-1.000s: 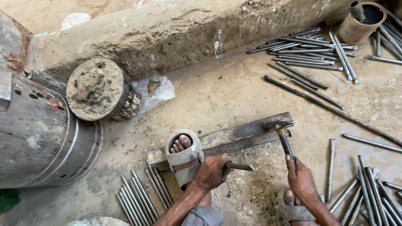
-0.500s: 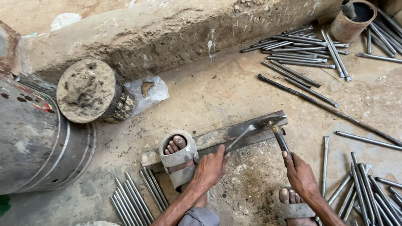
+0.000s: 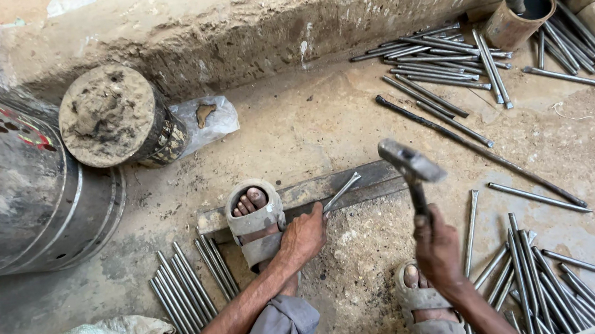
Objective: The person sits on the floor and repeatedly hammers metal rods on a metal bar to shape their ends. The person picks up rods from a pile, places them on the bar, and strikes them with a hammer, then sets the shaped rods aside.
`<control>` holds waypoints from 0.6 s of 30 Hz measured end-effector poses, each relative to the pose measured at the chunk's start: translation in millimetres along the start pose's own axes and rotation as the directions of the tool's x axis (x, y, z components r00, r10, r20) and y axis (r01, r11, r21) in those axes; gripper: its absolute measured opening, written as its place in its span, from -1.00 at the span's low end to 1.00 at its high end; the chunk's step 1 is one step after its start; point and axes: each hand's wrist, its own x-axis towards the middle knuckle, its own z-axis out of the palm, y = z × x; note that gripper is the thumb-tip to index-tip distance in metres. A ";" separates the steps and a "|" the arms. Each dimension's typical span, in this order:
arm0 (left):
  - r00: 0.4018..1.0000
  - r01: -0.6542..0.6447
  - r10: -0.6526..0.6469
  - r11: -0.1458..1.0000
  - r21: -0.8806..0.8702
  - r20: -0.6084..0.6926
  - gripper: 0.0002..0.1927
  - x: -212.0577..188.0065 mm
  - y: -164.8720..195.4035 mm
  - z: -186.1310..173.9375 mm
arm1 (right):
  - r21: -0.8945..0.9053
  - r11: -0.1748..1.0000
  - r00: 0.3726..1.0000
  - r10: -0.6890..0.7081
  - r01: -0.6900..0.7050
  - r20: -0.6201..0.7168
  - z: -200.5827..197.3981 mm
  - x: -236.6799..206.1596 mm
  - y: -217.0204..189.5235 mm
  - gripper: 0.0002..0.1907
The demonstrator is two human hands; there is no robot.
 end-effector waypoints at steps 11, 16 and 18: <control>0.999 0.041 -0.041 0.999 -0.004 0.003 -0.77 3.7 -1.4 2.3 | -0.242 0.970 0.994 0.039 -0.014 0.099 -19.6 11.3 -4.9 -0.56; 0.995 -0.061 0.064 0.997 0.039 -0.080 -0.69 9.2 -9.2 8.9 | -0.376 0.926 0.971 0.072 0.020 0.227 -0.6 16.2 -1.3 -0.61; 1.000 0.001 0.001 0.996 0.084 -0.028 -0.72 11.8 -7.5 4.7 | -0.337 0.941 0.966 0.070 0.019 0.248 -3.2 25.9 -2.5 -0.55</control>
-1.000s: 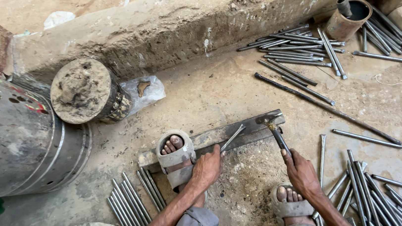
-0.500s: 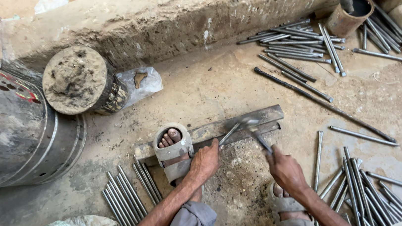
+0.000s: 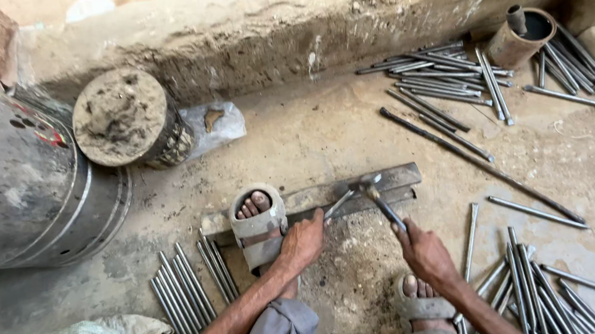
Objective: The person sits on the floor and repeatedly hammers metal rods on a metal bar to shape their ends. The person picks up rods from a pile, places them on the bar, and strikes them with a hammer, then sets the shaped rods aside.
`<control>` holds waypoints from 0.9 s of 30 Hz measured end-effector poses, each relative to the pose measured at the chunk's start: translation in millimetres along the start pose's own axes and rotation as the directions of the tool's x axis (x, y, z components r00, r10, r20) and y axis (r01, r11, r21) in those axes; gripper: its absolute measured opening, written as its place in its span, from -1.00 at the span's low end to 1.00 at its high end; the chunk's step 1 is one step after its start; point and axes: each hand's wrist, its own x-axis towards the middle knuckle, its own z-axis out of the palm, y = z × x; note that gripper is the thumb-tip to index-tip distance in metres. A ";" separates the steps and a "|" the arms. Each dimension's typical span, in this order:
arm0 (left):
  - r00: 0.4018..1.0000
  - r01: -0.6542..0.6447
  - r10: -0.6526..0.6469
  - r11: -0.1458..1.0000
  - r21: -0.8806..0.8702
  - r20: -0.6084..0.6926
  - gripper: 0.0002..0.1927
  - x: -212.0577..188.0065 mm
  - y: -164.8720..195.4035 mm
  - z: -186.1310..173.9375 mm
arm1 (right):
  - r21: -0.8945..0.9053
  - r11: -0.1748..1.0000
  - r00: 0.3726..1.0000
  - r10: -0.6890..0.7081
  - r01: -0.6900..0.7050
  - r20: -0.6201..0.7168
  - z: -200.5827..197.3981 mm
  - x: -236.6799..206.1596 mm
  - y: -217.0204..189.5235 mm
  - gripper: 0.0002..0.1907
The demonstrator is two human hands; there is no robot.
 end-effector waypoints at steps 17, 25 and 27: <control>0.986 -0.051 0.026 0.987 -0.152 -0.165 -0.65 -12.4 13.3 -20.7 | 0.201 0.944 0.964 0.265 -0.262 0.014 3.5 -14.5 27.3 -0.43; 0.994 -0.069 0.059 0.991 -0.112 -0.092 -0.76 1.1 -7.5 6.1 | -0.077 0.952 0.929 0.307 -0.298 0.204 -10.6 -4.8 3.4 -0.50; 0.995 -0.054 0.045 0.994 -0.097 -0.091 -0.79 1.3 -8.0 9.2 | 0.085 0.982 0.985 0.164 -0.168 0.046 -21.0 -10.8 6.1 -0.52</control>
